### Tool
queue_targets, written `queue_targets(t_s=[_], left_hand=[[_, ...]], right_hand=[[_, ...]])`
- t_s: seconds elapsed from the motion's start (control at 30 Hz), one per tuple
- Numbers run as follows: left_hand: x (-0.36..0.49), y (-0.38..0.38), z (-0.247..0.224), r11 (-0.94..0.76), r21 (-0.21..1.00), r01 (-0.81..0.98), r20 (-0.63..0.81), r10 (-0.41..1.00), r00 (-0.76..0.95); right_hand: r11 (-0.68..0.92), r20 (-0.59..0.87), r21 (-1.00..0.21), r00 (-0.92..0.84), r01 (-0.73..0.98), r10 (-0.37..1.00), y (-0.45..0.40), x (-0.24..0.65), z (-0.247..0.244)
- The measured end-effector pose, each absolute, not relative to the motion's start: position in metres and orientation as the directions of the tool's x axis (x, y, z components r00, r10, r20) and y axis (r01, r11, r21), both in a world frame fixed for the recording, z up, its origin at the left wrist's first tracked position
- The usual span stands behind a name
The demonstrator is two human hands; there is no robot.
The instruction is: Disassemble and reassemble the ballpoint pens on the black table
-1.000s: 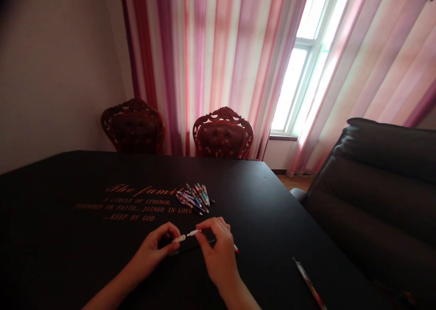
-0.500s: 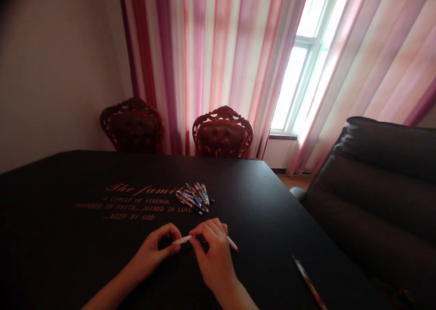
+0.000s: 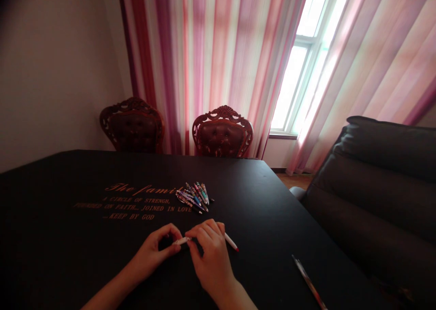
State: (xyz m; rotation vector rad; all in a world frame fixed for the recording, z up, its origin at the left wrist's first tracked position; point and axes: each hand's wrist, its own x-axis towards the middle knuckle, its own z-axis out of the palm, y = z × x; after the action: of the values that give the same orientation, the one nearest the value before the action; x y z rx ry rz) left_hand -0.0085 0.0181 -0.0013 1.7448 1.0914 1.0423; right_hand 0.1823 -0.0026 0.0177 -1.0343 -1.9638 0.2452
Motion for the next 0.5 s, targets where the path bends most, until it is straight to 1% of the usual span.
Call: queue_targets(t_s=[0.1,0.2,0.27,0.4,0.5], left_hand=[[-0.011,0.021,-0.004,-0.279,0.934,0.225,0.220,0.942,0.255],[-0.016,0.025,-0.009,-0.204,0.970,0.133,0.182,0.971,0.157],[-0.020,0.028,-0.012,-0.164,0.983,0.087,0.156,0.983,0.099],[-0.023,0.030,-0.012,-0.151,0.986,0.075,0.147,0.988,0.047],[-0.022,0.030,-0.009,-0.133,0.990,0.055,0.132,0.991,0.033]], right_hand=[[0.618,0.605,-0.536,-0.249,0.574,0.756,-0.002,0.185,0.019],[0.566,0.596,-0.557,-0.182,0.608,0.782,0.003,0.195,0.019],[0.534,0.576,-0.545,-0.174,0.646,0.799,0.008,0.205,0.017],[0.515,0.497,-0.466,-0.268,0.720,0.825,0.017,0.223,0.009],[0.519,0.447,-0.434,-0.325,0.737,0.834,0.019,0.227,0.004]])
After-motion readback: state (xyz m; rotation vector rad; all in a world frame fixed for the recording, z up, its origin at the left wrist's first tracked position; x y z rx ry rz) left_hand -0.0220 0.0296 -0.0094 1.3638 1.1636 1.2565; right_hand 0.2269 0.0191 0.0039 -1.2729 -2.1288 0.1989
